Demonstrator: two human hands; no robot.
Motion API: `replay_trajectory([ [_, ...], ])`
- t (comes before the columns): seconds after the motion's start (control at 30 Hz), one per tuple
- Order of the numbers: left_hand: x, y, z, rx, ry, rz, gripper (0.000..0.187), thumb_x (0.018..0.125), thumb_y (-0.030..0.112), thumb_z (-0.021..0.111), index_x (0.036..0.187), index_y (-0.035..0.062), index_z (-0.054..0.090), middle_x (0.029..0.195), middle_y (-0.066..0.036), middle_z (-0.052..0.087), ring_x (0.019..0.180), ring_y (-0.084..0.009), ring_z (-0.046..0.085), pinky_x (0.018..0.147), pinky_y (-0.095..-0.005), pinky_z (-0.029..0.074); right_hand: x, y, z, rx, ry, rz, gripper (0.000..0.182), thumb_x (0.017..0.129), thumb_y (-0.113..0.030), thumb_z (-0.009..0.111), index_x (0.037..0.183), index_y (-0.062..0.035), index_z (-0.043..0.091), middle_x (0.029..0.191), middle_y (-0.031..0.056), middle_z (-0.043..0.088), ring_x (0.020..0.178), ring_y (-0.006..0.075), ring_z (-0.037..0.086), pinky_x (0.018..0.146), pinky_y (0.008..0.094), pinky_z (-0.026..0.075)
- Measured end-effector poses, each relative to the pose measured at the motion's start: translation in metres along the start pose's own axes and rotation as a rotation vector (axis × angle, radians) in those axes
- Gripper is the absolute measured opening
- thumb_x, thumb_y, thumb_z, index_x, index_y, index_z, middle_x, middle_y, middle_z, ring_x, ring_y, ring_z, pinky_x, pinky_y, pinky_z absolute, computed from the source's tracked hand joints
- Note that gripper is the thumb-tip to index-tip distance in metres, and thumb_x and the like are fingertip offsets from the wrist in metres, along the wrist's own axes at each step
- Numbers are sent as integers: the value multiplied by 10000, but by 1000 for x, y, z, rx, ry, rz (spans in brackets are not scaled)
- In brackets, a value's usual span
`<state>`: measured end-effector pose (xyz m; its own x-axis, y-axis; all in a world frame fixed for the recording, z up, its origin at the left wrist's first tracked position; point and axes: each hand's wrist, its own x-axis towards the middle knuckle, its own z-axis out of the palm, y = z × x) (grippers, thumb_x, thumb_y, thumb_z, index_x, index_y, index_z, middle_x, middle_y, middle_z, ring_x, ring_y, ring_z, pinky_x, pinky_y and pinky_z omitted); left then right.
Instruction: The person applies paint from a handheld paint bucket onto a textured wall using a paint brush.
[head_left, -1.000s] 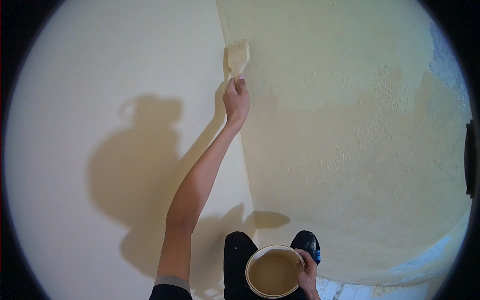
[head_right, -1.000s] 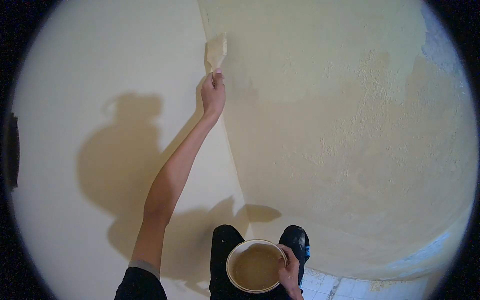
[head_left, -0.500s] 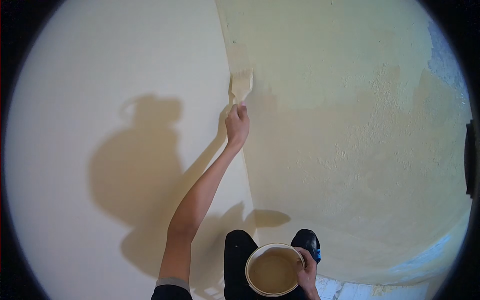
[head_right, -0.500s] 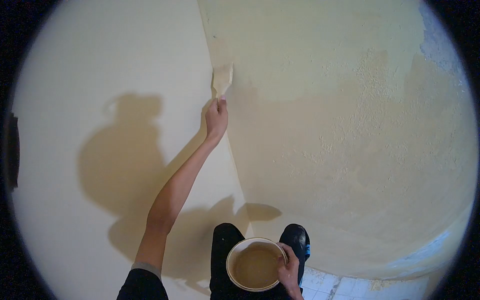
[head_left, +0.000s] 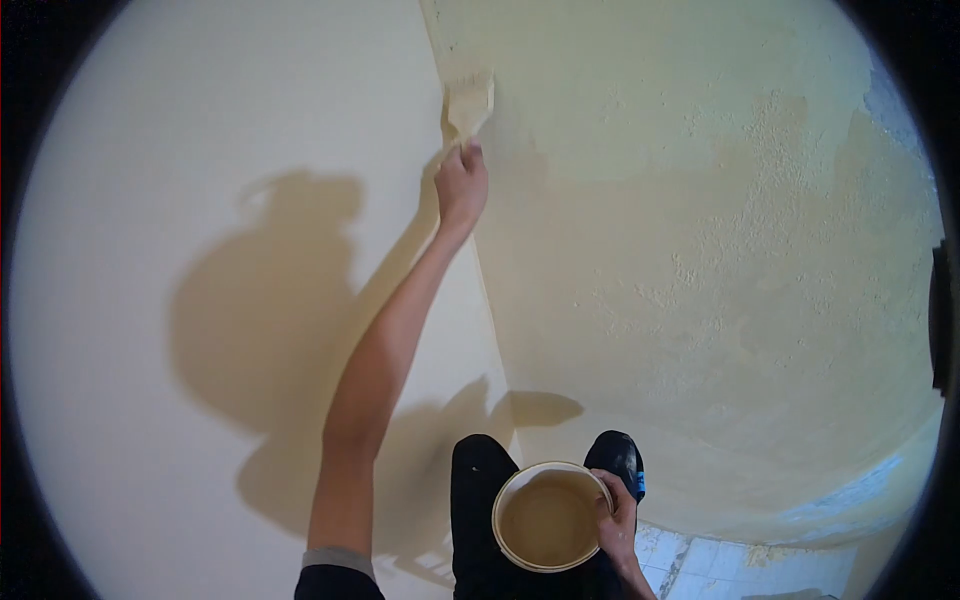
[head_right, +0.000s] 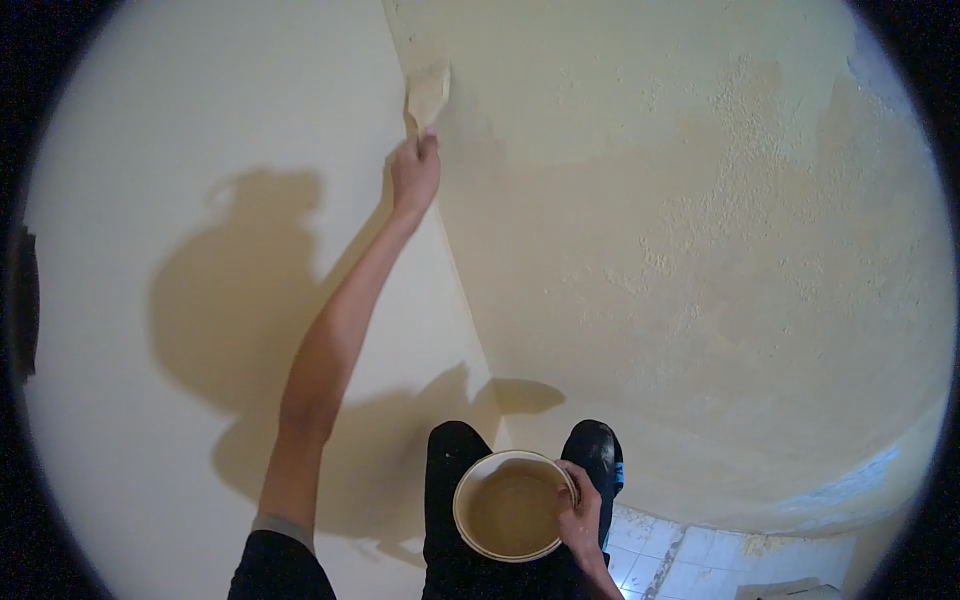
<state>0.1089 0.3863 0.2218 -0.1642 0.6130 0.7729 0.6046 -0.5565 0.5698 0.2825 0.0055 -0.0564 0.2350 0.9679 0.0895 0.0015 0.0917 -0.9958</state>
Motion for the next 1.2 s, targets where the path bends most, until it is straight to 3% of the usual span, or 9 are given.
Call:
replay_trajectory([
  [0.17,-76,-18,-2,-30,-114,-159,422,974,345,443,866,-47,554,762,-276,584,778,-474,567,691,-484,427,-5,-4,-5,-39,-7,-8,347,849,74,410,1167,33,543,1059,139,626,1031,187,590,937,300,427],
  [0.23,-78,-21,-6,-37,-100,-125,422,975,347,441,870,-47,553,759,-276,580,779,-476,564,688,-483,424,-3,-6,-4,-16,-10,-30,346,852,70,409,1168,29,545,1047,136,627,1025,184,590,934,297,427],
  [0.43,-1,8,-27,22,42,54,464,971,368,433,849,-65,550,773,-284,584,803,-473,567,708,-505,422,2,-1,1,-15,-1,-10,324,863,60,431,1164,32,545,1061,134,624,1042,175,580,934,293,425],
  [0.57,22,22,-28,19,-14,-30,471,968,371,433,836,-65,551,802,-293,589,821,-482,562,712,-516,417,2,-8,0,-41,5,8,322,866,66,421,1162,36,545,1070,129,627,1047,181,585,935,291,425],
  [0.63,7,-1,-15,126,-66,48,471,967,368,433,827,-65,553,815,-296,594,820,-480,564,712,-516,419,1,-9,0,-27,7,15,325,864,70,418,1162,37,545,1070,128,627,1048,183,586,937,291,425],
  [0.8,-90,-55,-5,143,-166,19,454,972,354,434,827,-62,546,772,-290,580,777,-467,569,693,-505,420,-1,-6,-1,5,10,-11,336,858,77,409,1162,35,545,1062,126,632,1036,182,592,938,296,427],
  [0.87,-117,-56,-9,41,-223,-159,447,977,353,431,831,-55,541,730,-277,563,745,-461,558,674,-503,413,-1,-5,-2,3,2,4,330,863,70,411,1163,36,545,1064,128,631,1039,182,592,939,299,428],
  [1.0,-97,-46,-12,49,-69,-4,442,981,355,422,846,-46,551,708,-262,558,724,-454,556,660,-495,413,1,-2,-3,11,-8,-14,314,879,46,424,1169,35,543,1075,132,630,1048,181,588,943,303,428],
  [1.2,8,-3,-20,28,65,99,463,967,355,433,809,-51,590,751,-270,602,763,-462,578,668,-507,424,2,3,1,30,21,25,296,891,27,433,1164,36,545,1073,134,630,1044,179,588,944,299,426],
])
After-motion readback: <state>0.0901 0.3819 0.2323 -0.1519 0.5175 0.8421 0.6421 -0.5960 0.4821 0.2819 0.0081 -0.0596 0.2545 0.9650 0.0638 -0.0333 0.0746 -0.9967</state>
